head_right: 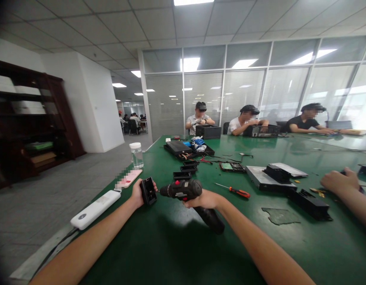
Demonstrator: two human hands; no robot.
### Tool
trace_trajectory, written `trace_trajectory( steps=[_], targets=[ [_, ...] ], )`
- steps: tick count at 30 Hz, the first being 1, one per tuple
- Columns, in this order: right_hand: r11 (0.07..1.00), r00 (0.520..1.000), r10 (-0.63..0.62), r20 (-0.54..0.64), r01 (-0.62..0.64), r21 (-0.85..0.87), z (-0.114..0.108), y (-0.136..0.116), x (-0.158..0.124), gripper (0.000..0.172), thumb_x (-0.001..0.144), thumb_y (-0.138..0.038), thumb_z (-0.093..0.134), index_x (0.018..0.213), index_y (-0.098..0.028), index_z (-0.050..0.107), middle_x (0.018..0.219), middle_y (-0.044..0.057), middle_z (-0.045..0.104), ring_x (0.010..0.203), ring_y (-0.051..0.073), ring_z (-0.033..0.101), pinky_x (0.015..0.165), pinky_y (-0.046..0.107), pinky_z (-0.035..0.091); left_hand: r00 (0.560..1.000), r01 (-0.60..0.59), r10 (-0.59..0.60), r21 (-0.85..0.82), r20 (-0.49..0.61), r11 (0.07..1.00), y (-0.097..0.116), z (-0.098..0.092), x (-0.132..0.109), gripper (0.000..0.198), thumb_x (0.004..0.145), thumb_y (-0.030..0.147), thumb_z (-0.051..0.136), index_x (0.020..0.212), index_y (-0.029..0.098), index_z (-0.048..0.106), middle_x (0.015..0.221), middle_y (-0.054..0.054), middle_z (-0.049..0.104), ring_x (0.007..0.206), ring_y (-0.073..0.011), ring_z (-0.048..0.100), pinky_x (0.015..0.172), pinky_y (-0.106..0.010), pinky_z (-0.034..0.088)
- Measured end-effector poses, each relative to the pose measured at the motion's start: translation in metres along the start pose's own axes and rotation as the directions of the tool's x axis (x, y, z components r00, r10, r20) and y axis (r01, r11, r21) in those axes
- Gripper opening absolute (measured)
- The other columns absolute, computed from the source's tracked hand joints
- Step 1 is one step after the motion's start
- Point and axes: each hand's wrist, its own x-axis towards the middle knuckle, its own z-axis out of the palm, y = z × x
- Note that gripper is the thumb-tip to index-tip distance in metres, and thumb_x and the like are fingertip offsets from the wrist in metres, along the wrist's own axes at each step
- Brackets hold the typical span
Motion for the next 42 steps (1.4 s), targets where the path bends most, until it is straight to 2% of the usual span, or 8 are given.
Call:
trace_trajectory(
  steps=[8, 11, 18, 23, 30, 37, 42],
  targets=[
    [0.999, 1.0, -0.029, 0.0, 0.029, -0.016, -0.0006, -0.0017, -0.001, 0.023, 0.064, -0.026, 0.054, 0.083, -0.012, 0.052, 0.076, 0.002, 0.051, 0.071, 0.012, 0.046, 0.068, 0.025, 0.038, 0.999, 0.036, -0.037, -0.051, -0.03, 0.998, 0.0016, 0.0027, -0.0021, 0.036, 0.069, 0.035, 0.032, 0.069, 0.007, 0.055, 0.063, -0.011, 0.055, 0.056, -0.0199, 0.054, 0.056, -0.035, 0.042],
    [1.0, 1.0, -0.003, -0.006, 0.003, 0.002, -0.0003, -0.0003, -0.0005, 0.024, 0.064, -0.029, 0.053, 0.082, -0.012, 0.053, 0.075, 0.002, 0.051, 0.07, 0.012, 0.046, 0.066, 0.025, 0.038, 0.998, 0.044, -0.046, -0.063, -0.041, 0.997, 0.002, 0.0032, -0.0025, 0.036, 0.069, 0.035, 0.032, 0.069, 0.007, 0.055, 0.062, -0.011, 0.055, 0.056, -0.0201, 0.054, 0.056, -0.035, 0.042],
    [1.0, 1.0, 0.011, 0.001, -0.011, -0.007, -0.0009, -0.0018, -0.001, 0.024, 0.065, -0.028, 0.053, 0.083, -0.012, 0.052, 0.076, 0.002, 0.051, 0.071, 0.012, 0.047, 0.067, 0.025, 0.038, 1.0, 0.024, -0.025, -0.044, -0.015, 0.999, 0.0013, 0.0021, -0.0011, 0.036, 0.069, 0.034, 0.033, 0.069, 0.007, 0.055, 0.063, -0.011, 0.056, 0.056, -0.0206, 0.054, 0.057, -0.036, 0.042],
    [1.0, 1.0, -0.017, 0.018, 0.017, 0.005, 0.0004, -0.007, -0.0015, 0.024, 0.065, -0.026, 0.053, 0.084, -0.012, 0.052, 0.075, 0.002, 0.051, 0.071, 0.012, 0.046, 0.068, 0.025, 0.038, 0.998, 0.026, -0.029, -0.053, -0.057, 0.998, 0.0009, 0.0035, -0.0016, 0.035, 0.07, 0.033, 0.031, 0.069, 0.007, 0.055, 0.061, -0.011, 0.056, 0.055, -0.0199, 0.054, 0.056, -0.035, 0.042],
    [1.0, 1.0, -0.005, -0.027, 0.004, -0.02, 0.0007, -0.0022, -0.0016, 0.024, 0.063, -0.025, 0.054, 0.083, -0.013, 0.052, 0.077, 0.002, 0.051, 0.073, 0.013, 0.047, 0.07, 0.025, 0.038, 1.0, 0.005, -0.006, -0.024, -0.013, 1.0, -0.0005, 0.0008, 0.0003, 0.036, 0.07, 0.034, 0.032, 0.069, 0.007, 0.055, 0.063, -0.011, 0.056, 0.056, -0.0201, 0.054, 0.057, -0.035, 0.042],
    [0.999, 0.999, -0.037, 0.004, 0.037, 0.0, 0.0004, -0.0027, -0.002, 0.022, 0.065, -0.024, 0.053, 0.083, -0.012, 0.052, 0.077, 0.001, 0.051, 0.073, 0.012, 0.047, 0.069, 0.025, 0.038, 1.0, 0.004, -0.004, -0.007, 0.004, 1.0, -0.0004, -0.0014, 0.0014, 0.036, 0.07, 0.035, 0.032, 0.069, 0.007, 0.055, 0.064, -0.011, 0.056, 0.056, -0.0202, 0.054, 0.057, -0.035, 0.042],
    [1.0, 1.0, -0.022, -0.015, 0.022, -0.001, 0.0005, -0.0013, -0.002, 0.024, 0.064, -0.025, 0.054, 0.084, -0.014, 0.052, 0.078, 0.001, 0.051, 0.073, 0.012, 0.047, 0.07, 0.025, 0.038, 1.0, 0.001, -0.001, 0.009, 0.012, 1.0, -0.0004, -0.0029, 0.0021, 0.036, 0.069, 0.035, 0.032, 0.07, 0.007, 0.055, 0.065, -0.011, 0.056, 0.057, -0.0202, 0.054, 0.057, -0.035, 0.042]
  ],
)
